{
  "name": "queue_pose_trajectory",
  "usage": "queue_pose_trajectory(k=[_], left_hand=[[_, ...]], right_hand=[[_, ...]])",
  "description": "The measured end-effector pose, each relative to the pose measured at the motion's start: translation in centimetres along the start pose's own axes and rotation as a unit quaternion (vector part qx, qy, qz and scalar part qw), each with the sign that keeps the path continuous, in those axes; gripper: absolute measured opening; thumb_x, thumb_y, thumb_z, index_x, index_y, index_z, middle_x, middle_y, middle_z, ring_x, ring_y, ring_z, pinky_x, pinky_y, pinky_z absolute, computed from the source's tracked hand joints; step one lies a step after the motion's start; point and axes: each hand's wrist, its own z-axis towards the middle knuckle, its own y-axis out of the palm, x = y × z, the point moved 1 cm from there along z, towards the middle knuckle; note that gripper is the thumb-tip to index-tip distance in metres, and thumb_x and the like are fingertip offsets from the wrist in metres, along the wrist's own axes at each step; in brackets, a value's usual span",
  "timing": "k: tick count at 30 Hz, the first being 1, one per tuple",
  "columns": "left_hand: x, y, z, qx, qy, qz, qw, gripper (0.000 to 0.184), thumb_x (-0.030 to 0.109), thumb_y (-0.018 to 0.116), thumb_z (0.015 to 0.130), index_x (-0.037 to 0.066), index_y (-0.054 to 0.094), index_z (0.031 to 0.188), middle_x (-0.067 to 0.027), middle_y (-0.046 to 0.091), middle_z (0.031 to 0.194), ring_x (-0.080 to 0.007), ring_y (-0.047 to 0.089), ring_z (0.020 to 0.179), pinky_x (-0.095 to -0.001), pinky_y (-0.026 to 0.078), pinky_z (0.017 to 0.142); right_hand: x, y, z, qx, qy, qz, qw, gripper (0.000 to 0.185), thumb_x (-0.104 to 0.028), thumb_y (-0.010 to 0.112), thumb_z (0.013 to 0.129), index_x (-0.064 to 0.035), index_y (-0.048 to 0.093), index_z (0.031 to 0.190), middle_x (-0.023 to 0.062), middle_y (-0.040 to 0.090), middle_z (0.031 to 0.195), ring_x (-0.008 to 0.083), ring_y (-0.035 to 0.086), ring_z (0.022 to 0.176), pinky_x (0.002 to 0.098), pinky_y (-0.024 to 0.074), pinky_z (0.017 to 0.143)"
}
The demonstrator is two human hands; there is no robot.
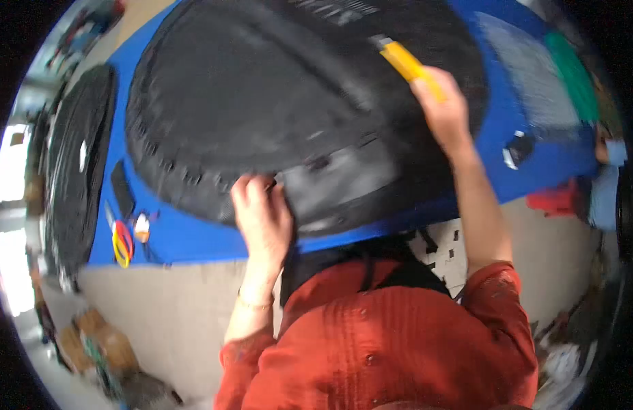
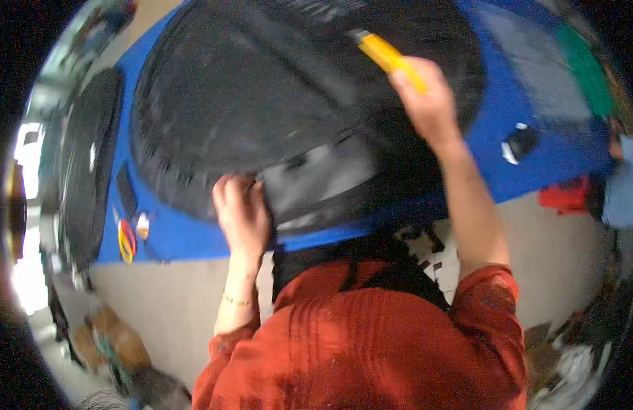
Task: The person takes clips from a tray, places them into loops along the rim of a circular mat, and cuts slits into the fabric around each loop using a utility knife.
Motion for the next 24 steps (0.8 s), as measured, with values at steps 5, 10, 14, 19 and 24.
queue_pose_trajectory(k=[5,10,14,19,24], left_hand=[[-0.2,0.1,0.0,-0.009,0.027,0.025,0.999,0.014,0.002,0.065,0.093,0.000,0.062,0.106,-0.0259,0.056,0.116,-0.0438,0.059,0.105,-0.0488,0.049,0.091],[-0.5,0.3,-0.2,-0.023,0.021,0.031,0.999,0.011,0.004,0.060,0.095,-0.001,0.060,0.105,-0.0255,0.053,0.115,-0.0442,0.058,0.100,-0.0492,0.049,0.087],[-1.1,0.3,-0.3,-0.023,0.030,0.039,0.999,0.013,0.006,0.061,0.094,-0.001,0.058,0.105,-0.0239,0.052,0.114,-0.0433,0.059,0.099,-0.0486,0.049,0.085],[-0.8,0.4,-0.2,-0.018,0.012,0.054,0.998,0.017,0.007,0.062,0.093,-0.002,0.057,0.107,-0.0237,0.052,0.112,-0.0431,0.059,0.097,-0.0482,0.049,0.084],[0.1,0.2,-0.1,-0.019,0.003,0.057,0.998,0.016,0.007,0.062,0.094,-0.003,0.058,0.106,-0.0234,0.053,0.112,-0.0427,0.059,0.097,-0.0479,0.050,0.083]], right_hand=[[-1.3,0.2,-0.3,-0.007,-0.046,-0.037,0.998,0.028,-0.013,0.078,0.092,-0.0015,0.067,0.115,0.0141,0.066,0.113,0.0281,0.067,0.106,0.0368,0.0537,0.094],[-2.3,0.3,-0.5,-0.014,-0.126,-0.083,0.988,0.026,-0.018,0.076,0.091,-0.0064,0.070,0.114,0.0124,0.065,0.114,0.0338,0.066,0.103,0.0427,0.0547,0.089],[-2.7,0.4,-0.8,-0.059,-0.089,-0.088,0.990,0.023,-0.027,0.069,0.095,-0.0101,0.070,0.112,0.0099,0.065,0.113,0.0317,0.060,0.112,0.0457,0.0461,0.097],[-2.5,0.6,-0.9,-0.037,-0.127,-0.073,0.989,0.023,-0.025,0.070,0.094,-0.0087,0.069,0.110,0.0088,0.065,0.105,0.0303,0.059,0.108,0.0450,0.0457,0.095],[-2.6,0.4,-0.7,-0.039,-0.128,-0.059,0.989,0.023,-0.025,0.070,0.094,-0.0086,0.069,0.110,0.0086,0.064,0.103,0.0305,0.060,0.106,0.0454,0.0464,0.094]])
